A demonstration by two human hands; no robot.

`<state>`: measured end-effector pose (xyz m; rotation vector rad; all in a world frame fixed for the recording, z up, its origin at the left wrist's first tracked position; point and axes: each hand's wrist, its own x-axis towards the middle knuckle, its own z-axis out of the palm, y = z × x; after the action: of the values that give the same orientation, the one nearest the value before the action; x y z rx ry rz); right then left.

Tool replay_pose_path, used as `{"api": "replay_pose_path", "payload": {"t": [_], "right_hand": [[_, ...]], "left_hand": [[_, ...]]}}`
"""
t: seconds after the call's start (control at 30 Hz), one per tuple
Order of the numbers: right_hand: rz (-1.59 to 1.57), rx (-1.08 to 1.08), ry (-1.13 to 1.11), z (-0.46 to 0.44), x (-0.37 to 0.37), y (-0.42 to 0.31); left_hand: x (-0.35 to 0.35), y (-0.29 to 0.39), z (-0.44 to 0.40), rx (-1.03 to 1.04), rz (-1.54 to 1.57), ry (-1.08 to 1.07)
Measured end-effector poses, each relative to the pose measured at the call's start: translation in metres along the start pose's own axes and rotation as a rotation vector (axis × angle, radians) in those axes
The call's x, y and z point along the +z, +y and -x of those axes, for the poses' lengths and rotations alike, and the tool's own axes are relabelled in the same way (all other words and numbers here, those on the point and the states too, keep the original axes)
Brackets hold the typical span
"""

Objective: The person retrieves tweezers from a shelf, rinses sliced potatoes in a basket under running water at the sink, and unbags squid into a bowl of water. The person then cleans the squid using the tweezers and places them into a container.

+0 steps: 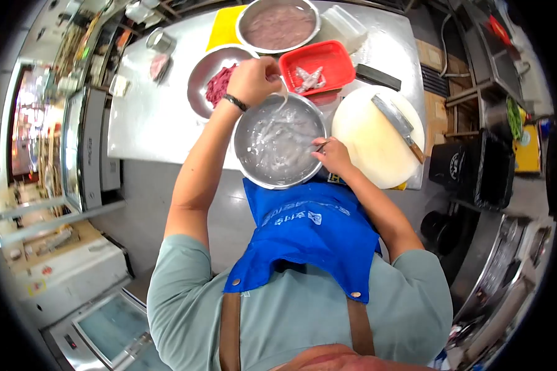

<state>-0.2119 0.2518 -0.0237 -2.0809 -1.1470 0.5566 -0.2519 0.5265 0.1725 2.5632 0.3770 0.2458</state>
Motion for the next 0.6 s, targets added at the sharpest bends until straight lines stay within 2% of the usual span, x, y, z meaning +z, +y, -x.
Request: {"api": "replay_pose_path", "payload": {"t": [0.13, 0.3, 0.37, 0.4, 0.47, 0.53, 0.57, 0.6], "right_hand": [[-0.028, -0.063, 0.022, 0.007, 0.007, 0.007], [-0.08, -0.009, 0.012, 0.013, -0.002, 0.007], [-0.071, 0.052, 0.008, 0.016, -0.004, 0.007], [-0.068, 0.056, 0.017, 0.016, -0.005, 0.008], [-0.055, -0.036, 0.071, 0.018, -0.005, 0.011], [-0.04, -0.028, 0.072, 0.018, -0.008, 0.011], [-0.036, -0.027, 0.069, 0.018, -0.008, 0.011], [-0.032, -0.026, 0.065, 0.018, -0.008, 0.013]], "left_hand": [[0.006, 0.002, -0.062, 0.082, -0.064, -0.152], [0.045, -0.025, -0.117, 0.14, -0.178, -0.359], [0.062, -0.036, -0.133, 0.138, -0.212, -0.602], [0.076, -0.049, -0.143, 0.203, -0.259, -0.624], [0.113, -0.073, -0.155, 0.171, -0.273, -0.69], [0.161, -0.119, -0.163, 0.231, -0.24, -0.721], [0.172, -0.118, -0.158, 0.187, -0.344, -0.713], [0.182, -0.123, -0.153, 0.119, -0.3, -0.68]]}}
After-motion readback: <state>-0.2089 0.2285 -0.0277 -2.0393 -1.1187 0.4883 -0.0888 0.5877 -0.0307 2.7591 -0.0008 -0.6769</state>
